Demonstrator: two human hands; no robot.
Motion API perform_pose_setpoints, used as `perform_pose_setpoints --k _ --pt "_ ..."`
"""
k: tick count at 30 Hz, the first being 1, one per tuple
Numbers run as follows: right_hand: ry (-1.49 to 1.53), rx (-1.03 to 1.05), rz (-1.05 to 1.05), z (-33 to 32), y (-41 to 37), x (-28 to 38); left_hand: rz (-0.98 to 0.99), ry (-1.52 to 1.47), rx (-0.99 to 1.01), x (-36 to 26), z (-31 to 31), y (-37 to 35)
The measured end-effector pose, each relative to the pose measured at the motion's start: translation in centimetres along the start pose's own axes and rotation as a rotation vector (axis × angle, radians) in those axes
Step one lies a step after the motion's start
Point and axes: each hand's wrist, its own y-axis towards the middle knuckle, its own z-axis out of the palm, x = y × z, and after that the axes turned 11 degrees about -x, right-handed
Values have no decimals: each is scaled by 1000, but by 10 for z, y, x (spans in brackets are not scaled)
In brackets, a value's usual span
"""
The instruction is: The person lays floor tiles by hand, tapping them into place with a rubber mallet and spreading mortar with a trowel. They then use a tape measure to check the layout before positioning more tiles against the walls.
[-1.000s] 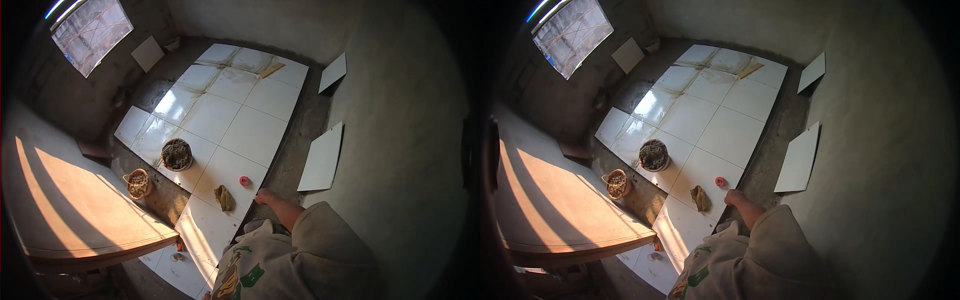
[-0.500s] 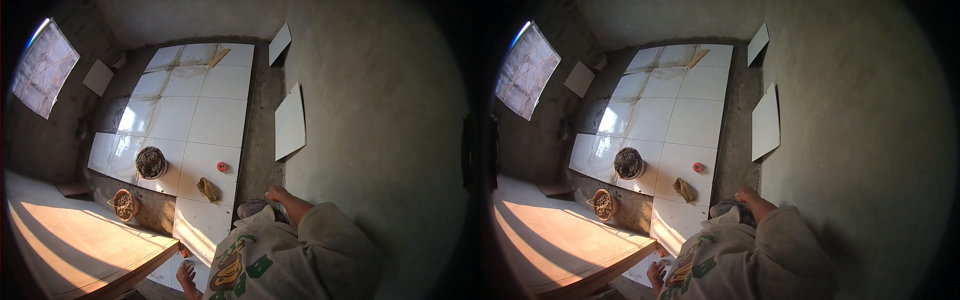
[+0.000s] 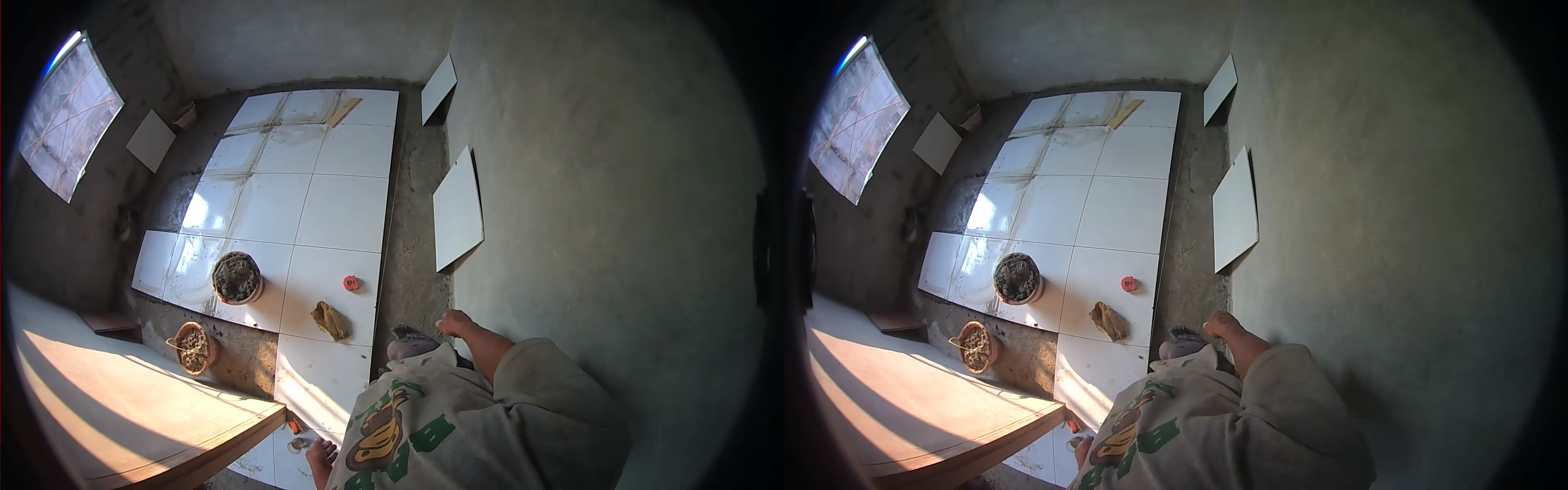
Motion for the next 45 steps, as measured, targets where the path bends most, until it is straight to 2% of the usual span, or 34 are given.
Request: perform_pose_setpoints --k 2,4,6,8,9,11,12,14,18,20,21,24,25,27,28,29,31,33,35,37,42,44,45 --pt "-20 -25 -37 -3 3 3 -19 -4 -33 -5 -2 4" --pt "-25 -66 -68 1 13 2 -124 -144 -67 7 -5 29" --pt "-30 -113 -93 -1 23 0 -123 -164 -59 10 -4 45" --pt "-188 -112 -271 -6 30 -5 -161 -176 -59 9 1 53" --pt "-188 -112 -269 -1 38 -11 -162 -176 -58 6 6 54" --pt "-100 -256 -190 22 65 -34 -183 -165 -38 -5 18 56" --pt "-100 -255 -189 9 60 -33 -184 -164 -37 -12 26 55" --pt "23 -159 27 -35 39 -22 -198 -121 -29 -32 43 51" --pt "25 -151 65 -37 81 -57 -197 -121 -21 -52 73 64" --pt "123 48 197 -77 87 -51 -201 -148 -9 -52 91 86" --pt "128 58 182 -89 96 -50 -208 -167 10 -57 94 92" --pt "175 56 176 -113 130 -59 -175 -67 -39 -120 129 64" --pt "127 32 109 -115 150 -64 -180 -38 -51 -141 142 60" --pt "80 1 43 -126 183 -79 -181 -78 -13 -162 167 82" --pt "106 -82 -1 -133 196 -88 -157 -99 30 -177 181 84" --pt "136 -165 -45 -137 209 -97 -150 -47 -16 -193 199 91" --pt "196 -225 -47 -186 207 -104 -112 -18 -10 -235 237 97" --pt "245 -277 -41 -199 212 -126 -13 2 38 -274 271 102" --pt "392 -278 103 -198 237 -167 38 56 103 -311 305 114" --pt "393 -267 147 -198 238 -205 87 93 136 -348 336 119" --pt "544 -173 335 -208 228 -202 107 218 180 -413 390 161" --pt "967 -173 551 -203 230 -203 112 331 175 -443 414 168" --pt "971 -176 554 -207 231 -203 115 336 178 -453 427 176"
